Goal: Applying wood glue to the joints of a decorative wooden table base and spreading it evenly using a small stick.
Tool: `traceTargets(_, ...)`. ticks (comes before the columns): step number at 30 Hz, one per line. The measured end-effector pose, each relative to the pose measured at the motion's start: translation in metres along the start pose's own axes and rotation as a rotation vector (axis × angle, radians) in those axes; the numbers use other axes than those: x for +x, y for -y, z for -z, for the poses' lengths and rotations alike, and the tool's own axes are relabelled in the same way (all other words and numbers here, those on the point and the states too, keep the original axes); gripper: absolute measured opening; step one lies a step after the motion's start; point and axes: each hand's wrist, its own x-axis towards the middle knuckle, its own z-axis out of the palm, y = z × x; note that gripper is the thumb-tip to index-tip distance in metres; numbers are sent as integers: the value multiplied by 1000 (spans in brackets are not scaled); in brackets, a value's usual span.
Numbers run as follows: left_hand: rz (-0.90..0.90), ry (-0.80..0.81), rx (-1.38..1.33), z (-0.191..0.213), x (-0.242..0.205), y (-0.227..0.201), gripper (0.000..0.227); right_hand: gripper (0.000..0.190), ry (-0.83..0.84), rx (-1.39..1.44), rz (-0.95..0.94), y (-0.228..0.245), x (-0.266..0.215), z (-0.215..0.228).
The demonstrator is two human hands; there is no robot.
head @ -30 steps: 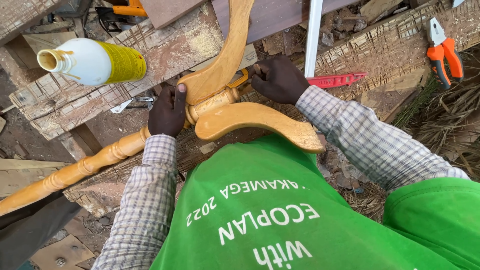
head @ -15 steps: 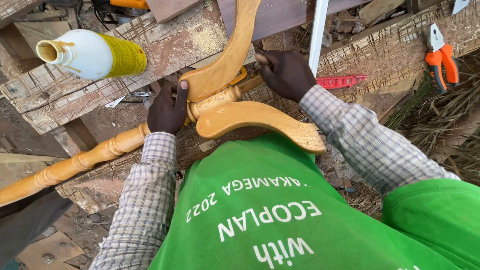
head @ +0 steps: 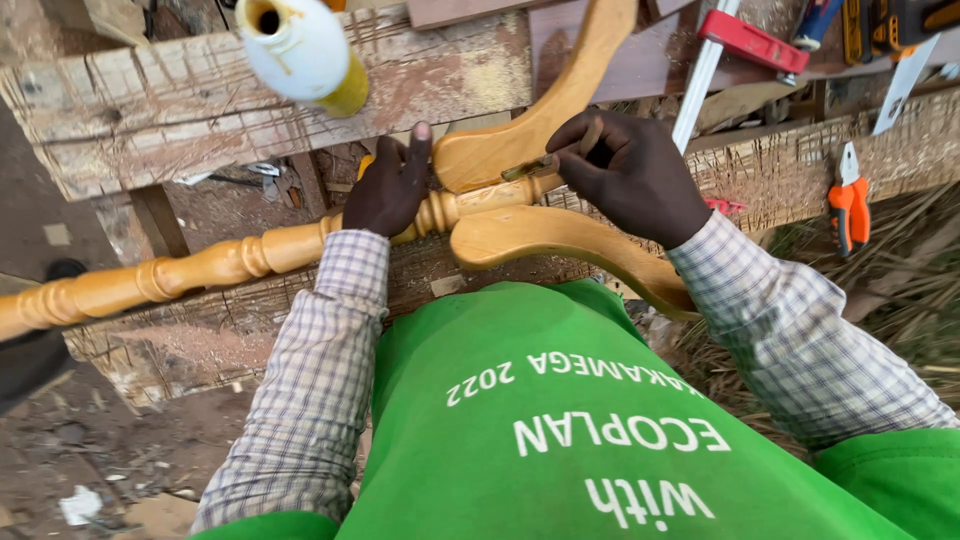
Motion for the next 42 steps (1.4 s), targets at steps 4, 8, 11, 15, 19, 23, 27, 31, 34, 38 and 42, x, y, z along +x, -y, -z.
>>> traceTargets(4, -42, 69, -37, 13, -8, 2, 91, 16, 117, -87, -1, 14, 10, -50)
traceTargets(8, -101, 70, -55, 19, -15, 4, 90, 8, 125, -158, -46, 9, 11, -96)
traceTargets(11, -151, 25, -85, 15, -11, 16, 91, 7, 102, -217, -48, -2, 8, -113)
traceTargets(15, -216, -10, -159, 6, -6, 27, 86, 10, 83, -331, 15, -11, -2, -122)
traceTargets(19, -266, -21, -147, -1, 2, 35, 93, 12, 45, -385, 5, -14, -13, -117)
traceTargets(23, -286, 15, -124, -2, 9, 41, 97, 11, 25, -451, 1, -17, -23, -102)
traceTargets(27, -305, 142, -180, 18, 7, 44, 100, 8, 33, -563, 46, -12, -24, -86)
traceTargets(31, -363, 419, -48, 33, 19, 56, 65, 11, -32, -442, 53, 0, -27, -85)
traceTargets(34, -445, 432, 60, 22, 34, 66, 59, 11, -25, -379, 86, 19, -21, -110)
traceTargets(38, -590, 296, 177, -1, 38, 79, 52, 9, 79, -457, 203, 14, -15, -143)
traceTargets(42, -637, 244, 168, -11, 32, 78, 48, 6, 91, -630, 332, -25, -13, -141)
